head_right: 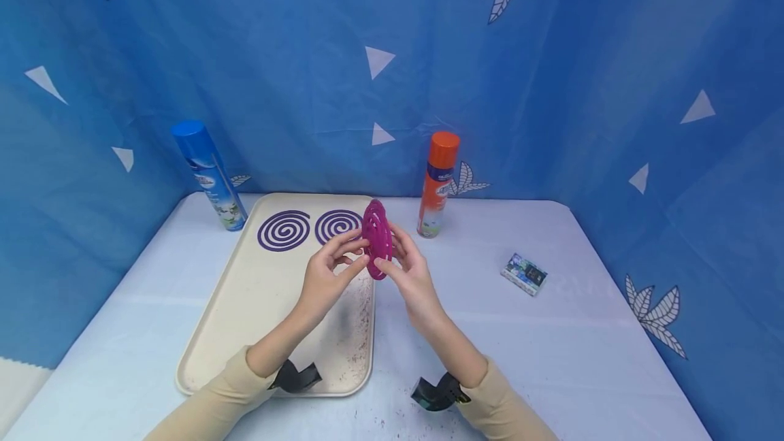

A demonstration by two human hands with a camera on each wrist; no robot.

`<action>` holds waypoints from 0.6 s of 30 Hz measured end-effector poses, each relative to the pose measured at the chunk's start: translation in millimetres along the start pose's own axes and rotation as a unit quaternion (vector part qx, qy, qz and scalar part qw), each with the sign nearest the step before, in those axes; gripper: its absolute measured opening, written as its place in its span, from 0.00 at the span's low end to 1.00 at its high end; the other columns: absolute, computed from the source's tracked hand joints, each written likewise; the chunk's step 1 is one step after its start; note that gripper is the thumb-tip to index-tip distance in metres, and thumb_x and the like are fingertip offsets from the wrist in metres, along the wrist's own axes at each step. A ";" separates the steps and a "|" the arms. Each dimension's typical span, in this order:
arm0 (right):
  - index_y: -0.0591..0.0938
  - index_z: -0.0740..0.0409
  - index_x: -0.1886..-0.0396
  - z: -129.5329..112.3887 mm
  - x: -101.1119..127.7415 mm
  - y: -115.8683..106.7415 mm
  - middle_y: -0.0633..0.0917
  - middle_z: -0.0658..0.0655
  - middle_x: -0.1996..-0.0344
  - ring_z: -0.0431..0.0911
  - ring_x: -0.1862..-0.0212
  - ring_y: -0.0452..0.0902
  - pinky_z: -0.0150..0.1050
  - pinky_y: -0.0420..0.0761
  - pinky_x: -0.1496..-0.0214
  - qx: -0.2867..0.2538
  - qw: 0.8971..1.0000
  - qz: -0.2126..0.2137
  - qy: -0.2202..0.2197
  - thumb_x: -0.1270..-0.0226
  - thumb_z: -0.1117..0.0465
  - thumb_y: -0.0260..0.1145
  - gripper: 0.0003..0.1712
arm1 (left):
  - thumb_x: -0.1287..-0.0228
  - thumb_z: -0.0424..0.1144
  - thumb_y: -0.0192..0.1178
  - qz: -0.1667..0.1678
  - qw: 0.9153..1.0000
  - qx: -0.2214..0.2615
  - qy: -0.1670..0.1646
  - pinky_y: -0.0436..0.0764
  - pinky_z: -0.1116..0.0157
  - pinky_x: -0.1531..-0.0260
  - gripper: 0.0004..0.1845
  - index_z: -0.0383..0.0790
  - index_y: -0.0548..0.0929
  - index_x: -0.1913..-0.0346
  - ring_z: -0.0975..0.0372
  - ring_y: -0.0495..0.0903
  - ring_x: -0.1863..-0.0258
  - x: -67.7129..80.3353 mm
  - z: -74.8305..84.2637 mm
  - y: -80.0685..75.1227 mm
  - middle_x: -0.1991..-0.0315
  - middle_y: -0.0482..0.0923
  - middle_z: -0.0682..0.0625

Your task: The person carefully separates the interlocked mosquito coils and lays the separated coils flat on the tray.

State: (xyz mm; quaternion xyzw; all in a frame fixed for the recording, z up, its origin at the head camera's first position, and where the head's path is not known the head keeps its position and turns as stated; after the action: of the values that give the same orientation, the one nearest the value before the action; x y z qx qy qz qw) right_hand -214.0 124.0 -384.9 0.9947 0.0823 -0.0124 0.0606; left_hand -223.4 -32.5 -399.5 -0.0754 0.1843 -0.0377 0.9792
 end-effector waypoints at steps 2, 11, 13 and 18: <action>0.57 0.50 0.27 1.7 -0.8 2.0 0.68 0.58 0.32 0.49 0.33 0.66 0.46 0.71 0.31 0.015 1.000 -0.016 0.007 0.30 0.62 0.55 0.34 | 0.41 0.39 0.66 0.002 1.000 0.013 -0.028 0.80 0.62 0.51 0.27 0.45 0.73 0.38 0.58 0.79 0.50 -0.3 -0.7 0.0 0.50 0.84 0.46; 0.62 0.50 0.30 7.7 -1.7 1.3 0.75 0.59 0.38 0.43 0.38 0.71 0.42 0.76 0.36 0.029 0.999 -0.002 -0.019 0.27 0.59 0.53 0.27 | 0.47 0.36 0.70 -0.011 0.997 0.048 -0.057 0.80 0.59 0.46 0.32 0.45 0.73 0.37 0.58 0.81 0.49 -1.1 -2.9 0.2 0.50 0.84 0.44; 0.66 0.54 0.33 8.8 -2.6 -0.9 0.80 0.55 0.44 0.40 0.43 0.76 0.35 0.77 0.39 0.017 0.999 0.020 -0.028 0.28 0.62 0.55 0.25 | 0.45 0.36 0.69 -0.019 0.998 0.041 -0.049 0.79 0.58 0.44 0.29 0.43 0.75 0.38 0.58 0.81 0.48 -0.4 -1.8 2.0 0.50 0.84 0.44; 0.71 0.59 0.39 10.4 -4.4 -6.9 0.87 0.42 0.62 0.37 0.57 0.81 0.27 0.81 0.49 -0.017 0.996 0.083 -0.039 0.34 0.70 0.60 0.23 | 0.35 0.36 0.59 -0.036 0.998 0.041 -0.030 0.77 0.57 0.40 0.19 0.38 0.76 0.41 0.54 0.80 0.45 1.0 -1.3 7.0 0.49 0.83 0.41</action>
State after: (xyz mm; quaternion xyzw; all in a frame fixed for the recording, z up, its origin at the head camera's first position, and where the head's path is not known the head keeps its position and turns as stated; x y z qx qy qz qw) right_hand -219.6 128.8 -395.9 0.9957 -0.0025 -0.0445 0.0818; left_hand -222.6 -25.9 -402.2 -0.0425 0.1504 -0.0782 0.9846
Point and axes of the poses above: each hand's wrist, its own x-axis away from the middle knuckle, its own y-axis out of the palm, z = x × y, the point moved 2 cm from there along -x, towards the middle knuckle
